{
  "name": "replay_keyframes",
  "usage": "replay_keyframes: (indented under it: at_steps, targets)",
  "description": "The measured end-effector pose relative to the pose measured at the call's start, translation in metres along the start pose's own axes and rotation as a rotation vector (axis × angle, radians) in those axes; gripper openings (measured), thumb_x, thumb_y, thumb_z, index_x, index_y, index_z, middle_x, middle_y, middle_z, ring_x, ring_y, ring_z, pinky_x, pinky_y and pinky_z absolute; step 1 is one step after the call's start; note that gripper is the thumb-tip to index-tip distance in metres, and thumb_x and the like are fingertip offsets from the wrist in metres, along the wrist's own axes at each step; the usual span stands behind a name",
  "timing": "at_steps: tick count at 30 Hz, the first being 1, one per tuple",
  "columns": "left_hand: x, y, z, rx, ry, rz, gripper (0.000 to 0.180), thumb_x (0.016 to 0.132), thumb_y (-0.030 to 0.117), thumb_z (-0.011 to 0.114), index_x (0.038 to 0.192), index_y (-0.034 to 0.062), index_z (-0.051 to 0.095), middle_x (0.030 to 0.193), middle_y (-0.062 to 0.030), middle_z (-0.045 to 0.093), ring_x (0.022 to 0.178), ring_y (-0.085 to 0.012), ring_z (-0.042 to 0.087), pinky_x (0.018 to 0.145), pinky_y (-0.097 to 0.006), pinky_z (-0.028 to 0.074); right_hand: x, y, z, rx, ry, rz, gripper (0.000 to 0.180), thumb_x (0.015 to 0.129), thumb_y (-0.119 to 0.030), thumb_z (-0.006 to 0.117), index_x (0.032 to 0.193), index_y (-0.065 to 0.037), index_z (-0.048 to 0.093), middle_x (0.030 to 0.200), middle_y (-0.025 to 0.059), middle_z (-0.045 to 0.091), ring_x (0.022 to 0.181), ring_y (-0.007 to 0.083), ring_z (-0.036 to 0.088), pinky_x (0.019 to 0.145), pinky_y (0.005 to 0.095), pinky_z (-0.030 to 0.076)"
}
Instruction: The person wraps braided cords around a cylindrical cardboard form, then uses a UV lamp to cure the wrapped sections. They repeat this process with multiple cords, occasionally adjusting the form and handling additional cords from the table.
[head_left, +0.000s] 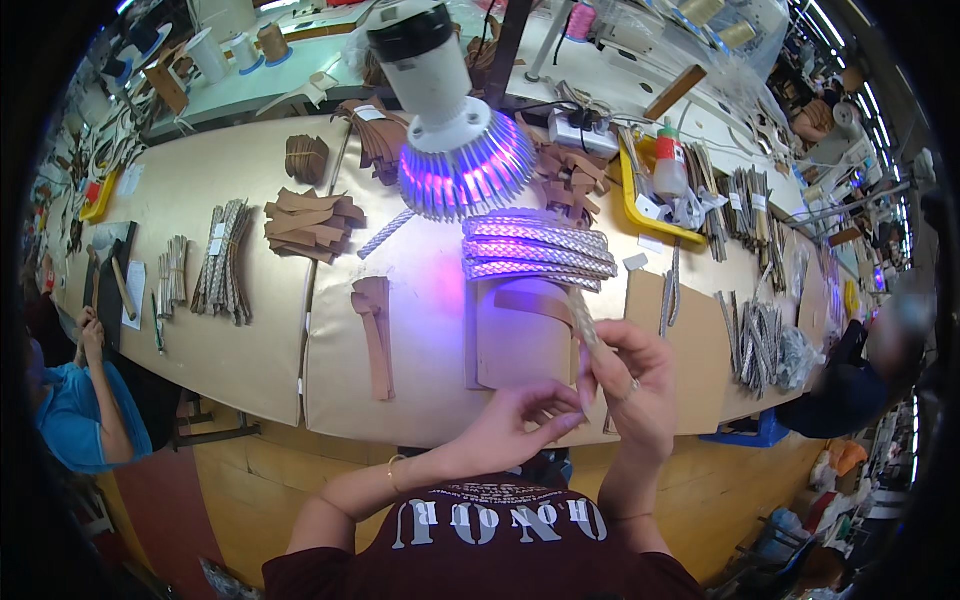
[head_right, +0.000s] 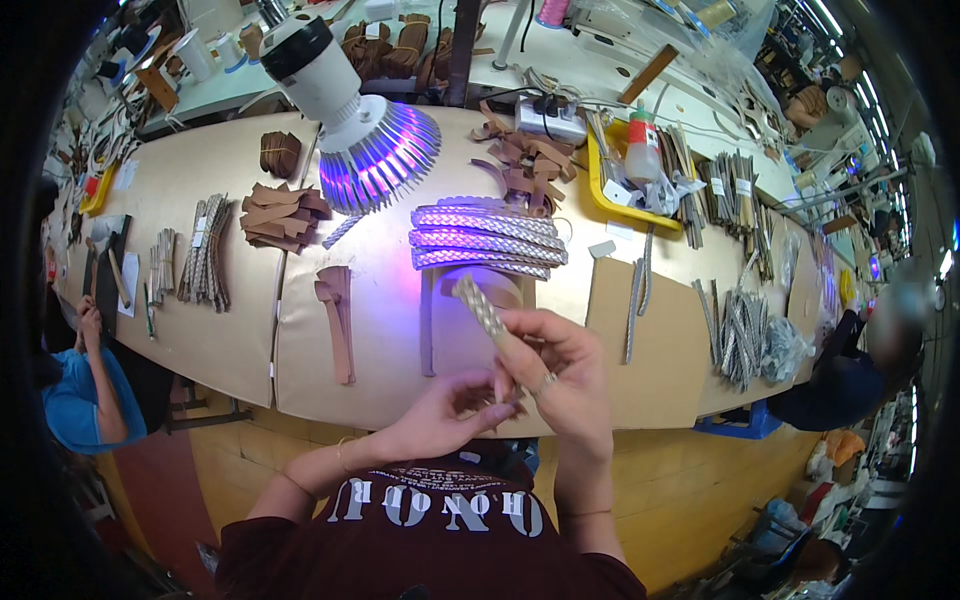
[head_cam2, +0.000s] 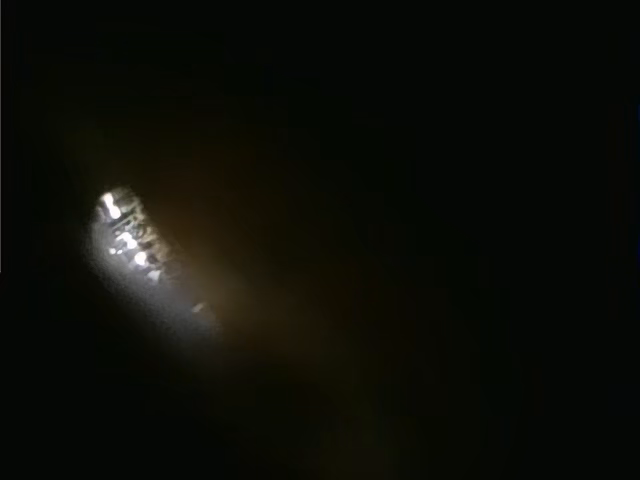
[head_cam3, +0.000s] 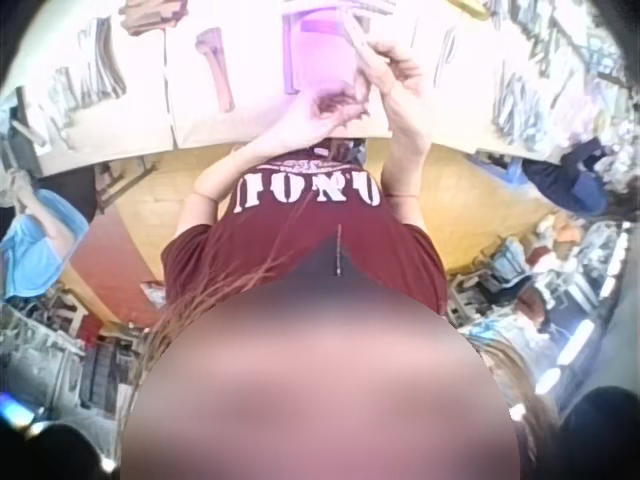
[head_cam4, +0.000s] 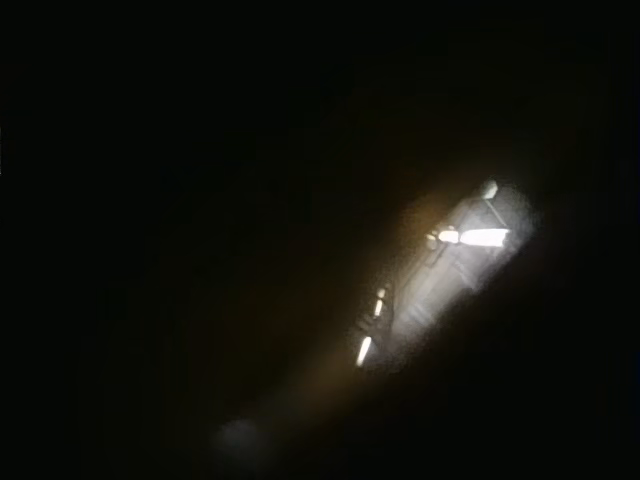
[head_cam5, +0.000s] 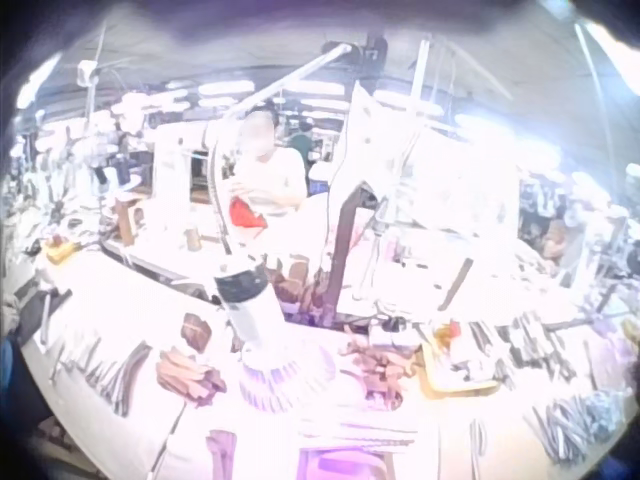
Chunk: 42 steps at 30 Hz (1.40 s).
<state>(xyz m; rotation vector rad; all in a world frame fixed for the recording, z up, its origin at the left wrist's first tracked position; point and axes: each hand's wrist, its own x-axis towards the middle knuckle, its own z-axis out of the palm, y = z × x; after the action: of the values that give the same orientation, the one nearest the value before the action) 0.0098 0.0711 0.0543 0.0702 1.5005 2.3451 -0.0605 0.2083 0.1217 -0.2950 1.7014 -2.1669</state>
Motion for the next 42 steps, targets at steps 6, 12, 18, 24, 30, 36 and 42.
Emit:
replay_keyframes:
  at_steps: [6, 12, 18, 24, 30, 36, 42]
  targets:
    - [-0.011, 0.005, -0.045, 0.421, 0.381, 0.192, 0.018, 0.090, 0.007, 0.064, 0.107, 0.0020, 0.066, 0.100, -0.0098, 0.069, 0.083, -0.0176, 0.066, 0.076, -0.029, 0.052, 0.045, 0.009, 0.010, -0.502, 0.110, -0.018, 0.024, 0.093, -0.009, 0.062, 0.113, 0.004, 0.066, 0.082, 0.0051, 0.062, 0.066, 0.0083, 0.058, 0.057, 0.0227, 0.046]
    - [0.020, -0.001, -0.070, 1.166, 0.346, 0.544, 0.056, 0.085, 0.026, 0.069, 0.132, 0.0013, 0.051, 0.138, -0.0177, 0.050, 0.127, -0.0344, 0.048, 0.104, -0.044, 0.040, 0.070, 0.020, 0.013, -0.840, 0.080, -0.119, 0.029, 0.089, -0.005, 0.063, 0.118, 0.000, 0.065, 0.083, 0.0100, 0.063, 0.062, 0.0131, 0.057, 0.058, 0.0272, 0.046]
    - [0.016, -0.021, -0.061, 1.151, 0.238, 0.465, 0.073, 0.086, 0.040, 0.065, 0.141, 0.0002, 0.041, 0.148, -0.0207, 0.038, 0.137, -0.0369, 0.036, 0.113, -0.048, 0.030, 0.069, 0.009, 0.017, -0.907, 0.096, 0.072, 0.023, 0.088, -0.005, 0.066, 0.110, 0.000, 0.065, 0.082, 0.0066, 0.064, 0.061, 0.0095, 0.052, 0.057, 0.0242, 0.043]
    - [0.006, -0.030, -0.052, 1.039, 0.277, 0.492, 0.067, 0.088, 0.041, 0.061, 0.136, -0.0025, 0.046, 0.145, -0.0230, 0.040, 0.137, -0.0368, 0.036, 0.112, -0.048, 0.030, 0.062, 0.011, 0.018, -0.901, 0.141, 0.155, 0.019, 0.086, -0.001, 0.066, 0.104, -0.001, 0.060, 0.078, 0.0014, 0.060, 0.065, 0.0042, 0.050, 0.058, 0.0212, 0.041]
    - [0.008, -0.044, -0.053, 0.937, 0.318, 0.581, 0.062, 0.090, 0.042, 0.060, 0.134, -0.0007, 0.049, 0.142, -0.0244, 0.042, 0.135, -0.0389, 0.037, 0.112, -0.049, 0.031, 0.062, 0.021, 0.027, -0.919, 0.153, 0.142, 0.019, 0.085, 0.001, 0.065, 0.100, -0.001, 0.053, 0.079, 0.0017, 0.059, 0.067, 0.0051, 0.051, 0.060, 0.0202, 0.041]
    - [0.003, -0.055, -0.055, 0.843, 0.329, 0.552, 0.065, 0.089, 0.041, 0.061, 0.136, -0.0004, 0.046, 0.144, -0.0282, 0.036, 0.135, -0.0409, 0.036, 0.112, -0.049, 0.031, 0.065, 0.037, 0.030, -1.035, 0.098, 0.150, 0.026, 0.085, 0.004, 0.064, 0.100, -0.006, 0.046, 0.079, 0.0010, 0.057, 0.068, 0.0048, 0.052, 0.059, 0.0184, 0.041]
    - [0.005, -0.059, -0.059, 0.788, 0.348, 0.553, 0.070, 0.085, 0.040, 0.066, 0.137, -0.0004, 0.045, 0.145, -0.0268, 0.035, 0.133, -0.0411, 0.038, 0.110, -0.049, 0.033, 0.062, 0.044, 0.029, -0.994, 0.153, 0.125, 0.025, 0.085, 0.000, 0.067, 0.101, -0.003, 0.047, 0.080, 0.0040, 0.059, 0.069, 0.0073, 0.054, 0.059, 0.0214, 0.044]
